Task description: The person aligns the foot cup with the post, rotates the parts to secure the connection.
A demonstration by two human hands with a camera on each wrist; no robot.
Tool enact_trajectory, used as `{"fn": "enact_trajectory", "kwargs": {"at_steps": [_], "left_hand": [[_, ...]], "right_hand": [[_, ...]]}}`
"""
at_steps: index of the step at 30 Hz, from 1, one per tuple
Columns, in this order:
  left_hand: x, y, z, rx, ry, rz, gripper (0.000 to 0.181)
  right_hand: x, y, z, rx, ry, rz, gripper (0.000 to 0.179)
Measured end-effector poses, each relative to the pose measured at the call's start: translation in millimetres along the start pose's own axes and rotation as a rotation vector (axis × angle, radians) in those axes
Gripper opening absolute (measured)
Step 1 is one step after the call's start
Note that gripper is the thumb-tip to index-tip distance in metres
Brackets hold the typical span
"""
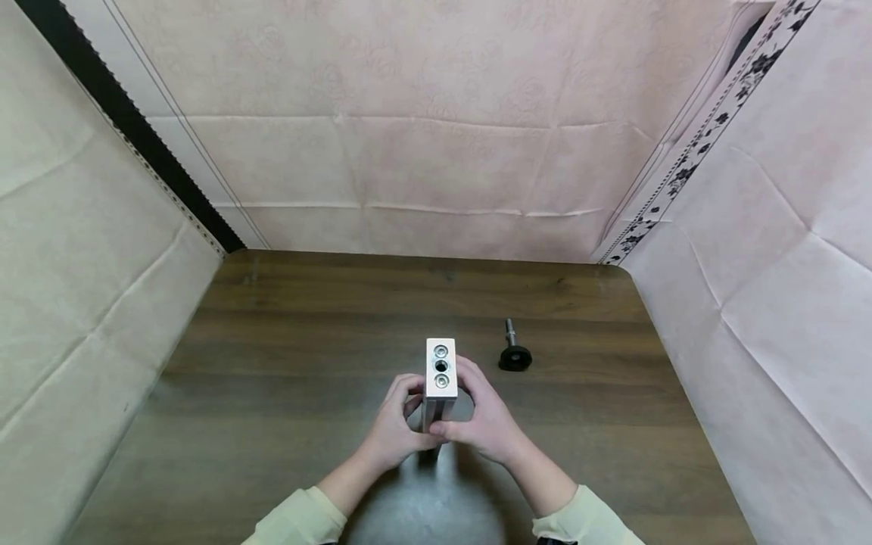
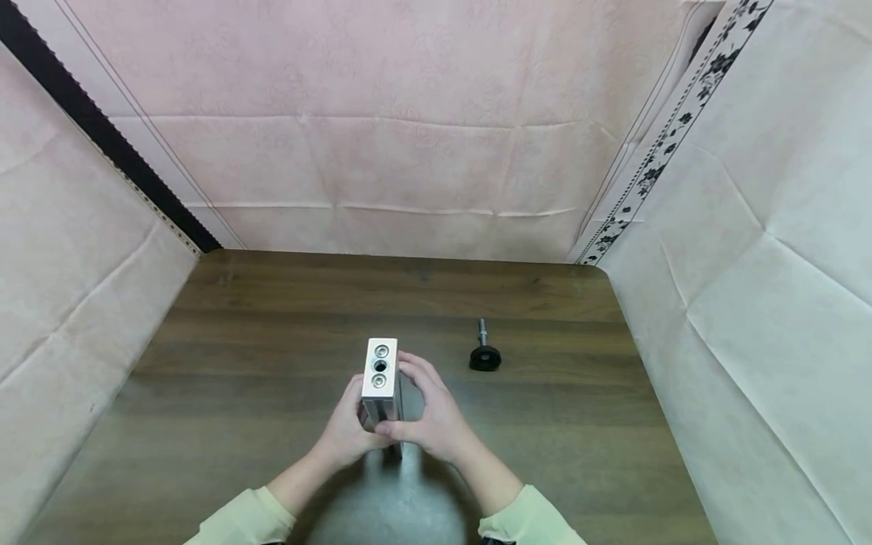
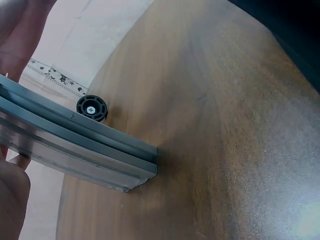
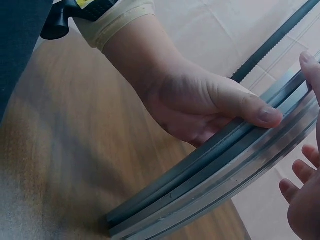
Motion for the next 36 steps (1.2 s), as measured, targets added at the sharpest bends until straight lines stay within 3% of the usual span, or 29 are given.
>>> {"fn": "enact_trajectory", "kwargs": {"at_steps": [10,17,20,23,26,28,33,36], "left_hand": [[1.2,1.2,4.9,-0.018,0.013,-0.023,0.067],[-0.3,-4.9,-24.5,0.050,0.025,0.011,0.070],[-1.7,-6.0,-25.2,0.047,0.035,0.014,0.069],[-1.5,-6.9,-25.0,0.026,0.047,0.013,0.071],[-0.3,-5.9,-20.4,-0.001,0.051,0.011,0.073],[0.1,-4.5,-12.6,-0.006,0.043,0.008,0.073],[-0.1,-2.8,1.5,-0.026,0.041,-0.001,0.070],[-0.6,-3.4,1.2,-0.046,0.040,0.001,0.070]], "right_hand": [[-1.9,-2.6,2.1,0.064,-0.029,-0.001,0.067],[-0.9,-2.0,-3.0,0.085,-0.035,-0.028,0.069],[-0.4,-0.8,-0.2,0.049,-0.040,-0.044,0.070],[-5.7,1.1,2.4,-0.039,-0.047,-0.046,0.076],[-20.5,6.6,16.1,-0.122,-0.083,0.021,0.091],[-34.5,11.0,30.2,-0.117,-0.117,0.113,0.094],[-64.2,17.5,65.6,0.026,-0.227,0.313,0.082],[-76.0,17.9,82.0,0.095,-0.297,0.410,0.082]]}}
Point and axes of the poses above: each hand's wrist, its own y-axis towards the middle knuckle, its own x-axis out of the palm, z = x × y, the point moved 6 cm from there along y, towards the middle knuckle, and after that the axes turned 14 degrees about x, right-handed, at the moved point
